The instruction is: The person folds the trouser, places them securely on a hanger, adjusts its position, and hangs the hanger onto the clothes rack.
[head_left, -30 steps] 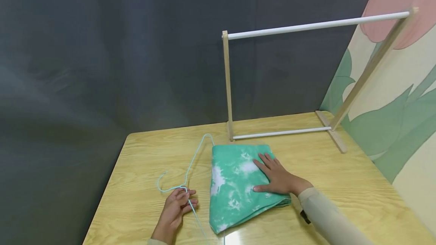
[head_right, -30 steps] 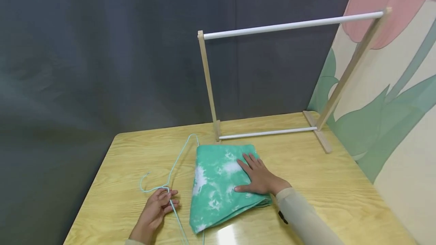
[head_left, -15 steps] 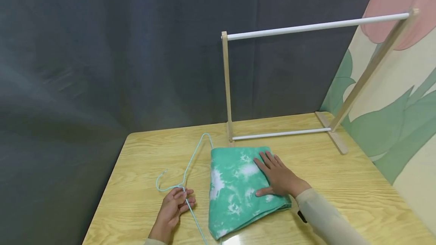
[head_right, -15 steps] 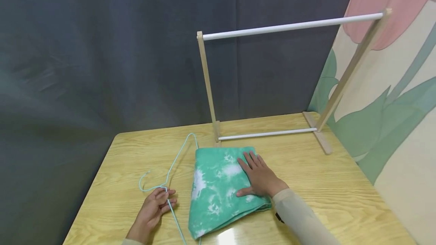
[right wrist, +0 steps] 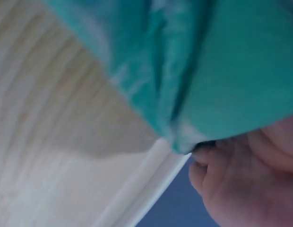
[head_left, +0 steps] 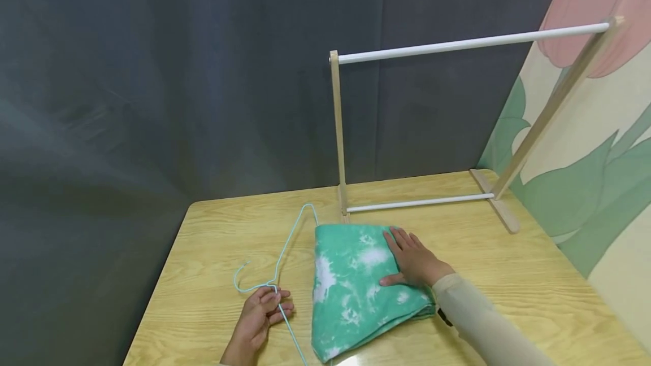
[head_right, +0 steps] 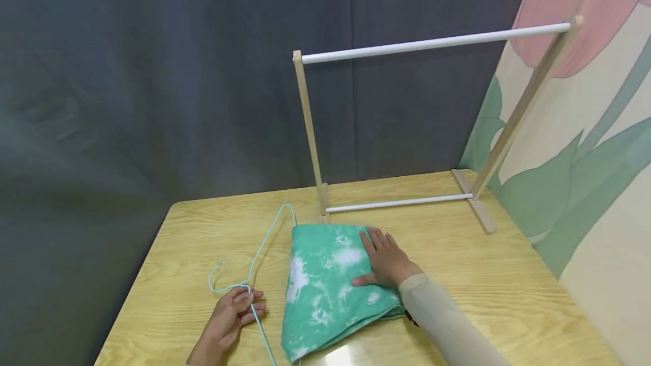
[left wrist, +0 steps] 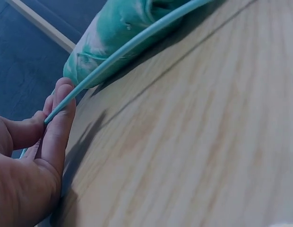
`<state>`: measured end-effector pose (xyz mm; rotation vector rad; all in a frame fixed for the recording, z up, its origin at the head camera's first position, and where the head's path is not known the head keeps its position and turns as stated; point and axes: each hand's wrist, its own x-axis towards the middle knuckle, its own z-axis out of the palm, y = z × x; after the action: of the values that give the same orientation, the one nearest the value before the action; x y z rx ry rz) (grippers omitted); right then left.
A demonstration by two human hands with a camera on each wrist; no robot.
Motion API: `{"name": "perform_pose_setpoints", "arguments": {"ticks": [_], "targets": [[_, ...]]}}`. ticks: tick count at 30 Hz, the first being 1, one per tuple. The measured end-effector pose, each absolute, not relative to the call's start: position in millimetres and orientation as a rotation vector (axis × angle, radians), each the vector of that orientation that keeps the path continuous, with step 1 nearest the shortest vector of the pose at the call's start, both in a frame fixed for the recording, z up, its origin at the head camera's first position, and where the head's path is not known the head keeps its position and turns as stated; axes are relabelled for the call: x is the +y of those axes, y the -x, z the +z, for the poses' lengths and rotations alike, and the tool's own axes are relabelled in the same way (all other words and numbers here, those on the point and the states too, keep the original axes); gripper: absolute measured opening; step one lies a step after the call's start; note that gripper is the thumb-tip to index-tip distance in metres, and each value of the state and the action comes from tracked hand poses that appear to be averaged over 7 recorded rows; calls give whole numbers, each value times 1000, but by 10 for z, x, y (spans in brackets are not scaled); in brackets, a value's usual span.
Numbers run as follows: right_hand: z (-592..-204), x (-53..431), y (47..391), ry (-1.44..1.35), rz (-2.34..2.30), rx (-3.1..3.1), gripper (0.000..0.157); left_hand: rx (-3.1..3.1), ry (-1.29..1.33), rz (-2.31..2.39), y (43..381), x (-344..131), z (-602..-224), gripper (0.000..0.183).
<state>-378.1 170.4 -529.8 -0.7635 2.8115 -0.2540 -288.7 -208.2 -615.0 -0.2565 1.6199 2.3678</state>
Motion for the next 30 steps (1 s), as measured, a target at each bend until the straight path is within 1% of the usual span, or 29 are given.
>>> {"name": "perform_pose_setpoints", "arguments": {"ticks": [3, 5, 7, 9, 11, 13, 17, 23, 30], "targets": [[-5253, 1629, 3729, 884, -309, 2805, 107, 1621, 262, 2366, 2893, -2091, -6174, 35], [-5174, 1598, 3662, 957, -375, 2749, 105, 1610, 267, 2369, 2901, -2089, -6186, 33], [-5120, 1612, 3602, 981, -419, 2686, 107, 1600, 269, 2374, 2912, -2079, -6198, 30], [-5112, 1662, 3548, 933, -442, 2621, 115, 1591, 258, 2374, 2921, -2074, -6205, 31], [-5166, 1732, 3531, 892, -464, 2575, 121, 1580, 246, 2371, 2928, -2088, -6215, 32], [-5247, 1796, 3541, 884, -502, 2528, 124, 1573, 233, 2358, 2935, -2122, -6219, 34], [-5333, 1864, 3583, 902, -610, 2446, 125, 1568, 207, 2325, 2943, -2219, -6217, 37], [-5355, 1891, 3596, 929, -658, 2435, 127, 1588, 216, 2311, 2961, -2320, -6195, 40], [-5359, 1907, 3558, 944, -636, 2472, 126, 1698, 273, 2278, 2947, -2231, -6173, 41]]}}
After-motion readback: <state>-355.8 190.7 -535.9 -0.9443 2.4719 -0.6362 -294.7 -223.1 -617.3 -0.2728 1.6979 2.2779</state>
